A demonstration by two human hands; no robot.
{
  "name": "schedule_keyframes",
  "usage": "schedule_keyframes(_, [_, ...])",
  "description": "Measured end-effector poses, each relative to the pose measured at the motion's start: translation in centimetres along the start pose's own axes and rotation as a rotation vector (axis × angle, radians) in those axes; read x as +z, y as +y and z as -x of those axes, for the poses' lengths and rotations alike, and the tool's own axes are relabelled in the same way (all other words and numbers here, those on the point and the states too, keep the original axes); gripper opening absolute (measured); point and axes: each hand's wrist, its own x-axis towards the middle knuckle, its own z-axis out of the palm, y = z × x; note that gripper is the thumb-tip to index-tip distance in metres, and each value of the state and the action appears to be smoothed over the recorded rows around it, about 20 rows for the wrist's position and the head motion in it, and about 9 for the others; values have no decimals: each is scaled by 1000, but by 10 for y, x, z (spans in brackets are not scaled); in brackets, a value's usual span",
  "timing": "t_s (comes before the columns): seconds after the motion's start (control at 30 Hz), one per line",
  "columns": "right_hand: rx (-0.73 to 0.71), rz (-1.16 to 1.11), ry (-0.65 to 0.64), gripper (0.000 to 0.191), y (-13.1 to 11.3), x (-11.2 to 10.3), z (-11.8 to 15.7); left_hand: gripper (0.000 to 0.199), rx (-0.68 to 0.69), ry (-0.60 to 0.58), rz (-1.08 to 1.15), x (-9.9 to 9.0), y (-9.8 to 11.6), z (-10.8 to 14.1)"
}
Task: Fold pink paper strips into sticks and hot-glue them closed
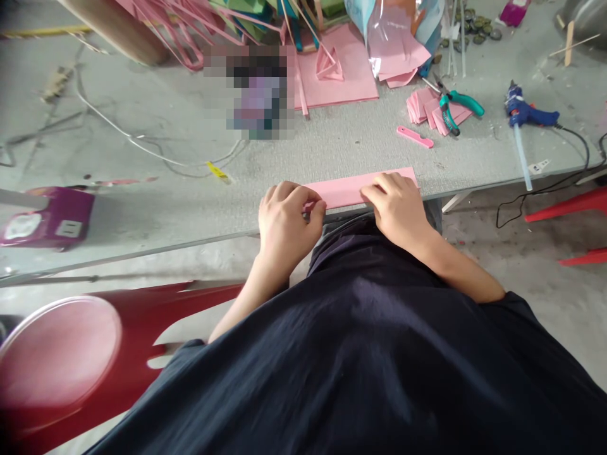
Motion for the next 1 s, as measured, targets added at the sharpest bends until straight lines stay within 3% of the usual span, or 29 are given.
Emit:
schedule_keyframes(0.23, [-112, -1, -57, 51, -12, 9, 6, 24, -10, 94, 1, 13, 6, 16])
schedule_keyframes(0.63, [-113, 68, -89, 48, -18, 5, 8, 34, 212, 139, -19, 33, -12, 33])
schedule_keyframes(0.87, [-154, 137, -163, 54, -26, 7, 11, 52, 223, 13, -28, 34, -17, 43])
schedule_keyframes(1.0, [-160, 132, -182, 56, -33, 9, 10, 55, 242, 13, -84, 28, -13, 43])
